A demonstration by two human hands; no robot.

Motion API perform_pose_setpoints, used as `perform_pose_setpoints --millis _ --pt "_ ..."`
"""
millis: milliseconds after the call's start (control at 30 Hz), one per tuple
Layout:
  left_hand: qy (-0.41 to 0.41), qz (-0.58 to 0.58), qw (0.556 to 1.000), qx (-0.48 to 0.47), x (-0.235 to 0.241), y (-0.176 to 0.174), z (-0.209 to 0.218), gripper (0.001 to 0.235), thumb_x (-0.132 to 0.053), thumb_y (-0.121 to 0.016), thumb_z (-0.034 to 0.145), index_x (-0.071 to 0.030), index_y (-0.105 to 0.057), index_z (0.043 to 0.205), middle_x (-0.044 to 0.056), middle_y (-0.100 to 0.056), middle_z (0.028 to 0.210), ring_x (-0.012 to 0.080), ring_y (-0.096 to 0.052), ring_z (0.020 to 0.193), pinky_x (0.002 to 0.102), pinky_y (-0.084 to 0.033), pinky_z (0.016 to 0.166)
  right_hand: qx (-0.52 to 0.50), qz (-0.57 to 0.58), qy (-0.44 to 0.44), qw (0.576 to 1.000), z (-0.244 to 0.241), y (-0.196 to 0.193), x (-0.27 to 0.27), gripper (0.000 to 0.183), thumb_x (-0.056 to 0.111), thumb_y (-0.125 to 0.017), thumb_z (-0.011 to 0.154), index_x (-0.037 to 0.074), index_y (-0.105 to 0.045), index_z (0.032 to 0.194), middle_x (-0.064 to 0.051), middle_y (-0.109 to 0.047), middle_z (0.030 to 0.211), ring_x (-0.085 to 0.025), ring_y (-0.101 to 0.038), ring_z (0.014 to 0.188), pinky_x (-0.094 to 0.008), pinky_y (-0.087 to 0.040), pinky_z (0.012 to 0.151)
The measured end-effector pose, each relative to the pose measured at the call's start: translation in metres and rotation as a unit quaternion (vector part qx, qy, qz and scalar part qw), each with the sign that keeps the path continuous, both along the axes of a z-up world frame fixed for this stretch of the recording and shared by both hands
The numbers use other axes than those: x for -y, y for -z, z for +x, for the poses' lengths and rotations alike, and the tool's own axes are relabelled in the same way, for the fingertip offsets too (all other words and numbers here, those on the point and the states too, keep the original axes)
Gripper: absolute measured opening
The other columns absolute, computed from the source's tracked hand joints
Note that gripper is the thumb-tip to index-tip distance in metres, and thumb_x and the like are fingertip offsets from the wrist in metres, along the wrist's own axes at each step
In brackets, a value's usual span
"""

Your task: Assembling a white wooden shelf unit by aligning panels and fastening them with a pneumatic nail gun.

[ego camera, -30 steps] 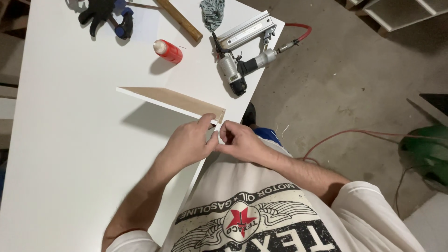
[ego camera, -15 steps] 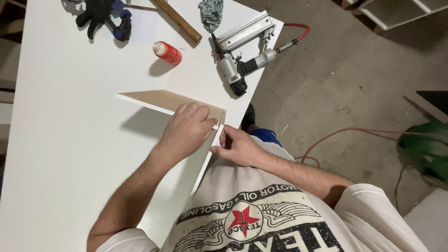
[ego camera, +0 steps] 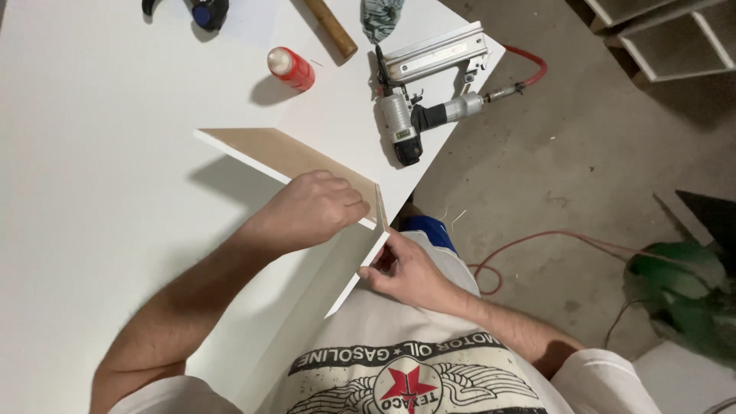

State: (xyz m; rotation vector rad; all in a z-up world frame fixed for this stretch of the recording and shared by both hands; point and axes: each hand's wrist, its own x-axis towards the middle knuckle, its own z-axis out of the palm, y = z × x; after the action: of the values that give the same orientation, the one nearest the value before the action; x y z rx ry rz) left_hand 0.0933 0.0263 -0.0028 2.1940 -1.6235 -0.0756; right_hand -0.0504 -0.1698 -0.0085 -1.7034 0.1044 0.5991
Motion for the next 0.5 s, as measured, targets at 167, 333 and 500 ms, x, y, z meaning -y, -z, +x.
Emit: perform_pose_setpoints --millis 167,333,500 --pt "-0.007 0.018 1.0 -0.012 0.0 0.01 -0.001 0.02 -0.018 -0.06 0.102 -0.017 -0.068 0.083 -0.004 -0.062 0.072 0.0153 -0.063 0.07 0.031 -0.051 0.069 0.021 0.015 -0.005 1.0 0.004 0.009 0.004 0.039 0.033 -0.082 0.082 0.003 -0.061 0.094 -0.016 -0.068 0.077 -0.031 -0.071 0.067 -0.043 -0.058 0.06" --pt "-0.014 0.014 1.0 -0.004 0.003 0.013 -0.007 0.024 -0.02 -0.058 0.103 -0.019 -0.067 0.081 -0.006 -0.06 0.071 0.0121 -0.06 0.068 0.029 -0.048 0.068 0.034 0.033 0.017 0.999 -0.007 0.025 0.002 0.037 0.029 -0.083 0.082 0.001 -0.064 0.095 -0.017 -0.068 0.077 -0.031 -0.073 0.067 -0.042 -0.06 0.062" --pt "-0.014 0.018 1.0 -0.012 0.003 0.002 -0.001 0.024 -0.02 -0.058 0.104 -0.019 -0.067 0.082 -0.006 -0.059 0.071 0.0121 -0.059 0.068 0.029 -0.048 0.066 0.025 0.045 0.025 0.998 0.0 0.019 -0.005 0.04 0.03 -0.083 0.082 -0.002 -0.063 0.095 -0.017 -0.066 0.076 -0.03 -0.071 0.066 -0.042 -0.06 0.062"
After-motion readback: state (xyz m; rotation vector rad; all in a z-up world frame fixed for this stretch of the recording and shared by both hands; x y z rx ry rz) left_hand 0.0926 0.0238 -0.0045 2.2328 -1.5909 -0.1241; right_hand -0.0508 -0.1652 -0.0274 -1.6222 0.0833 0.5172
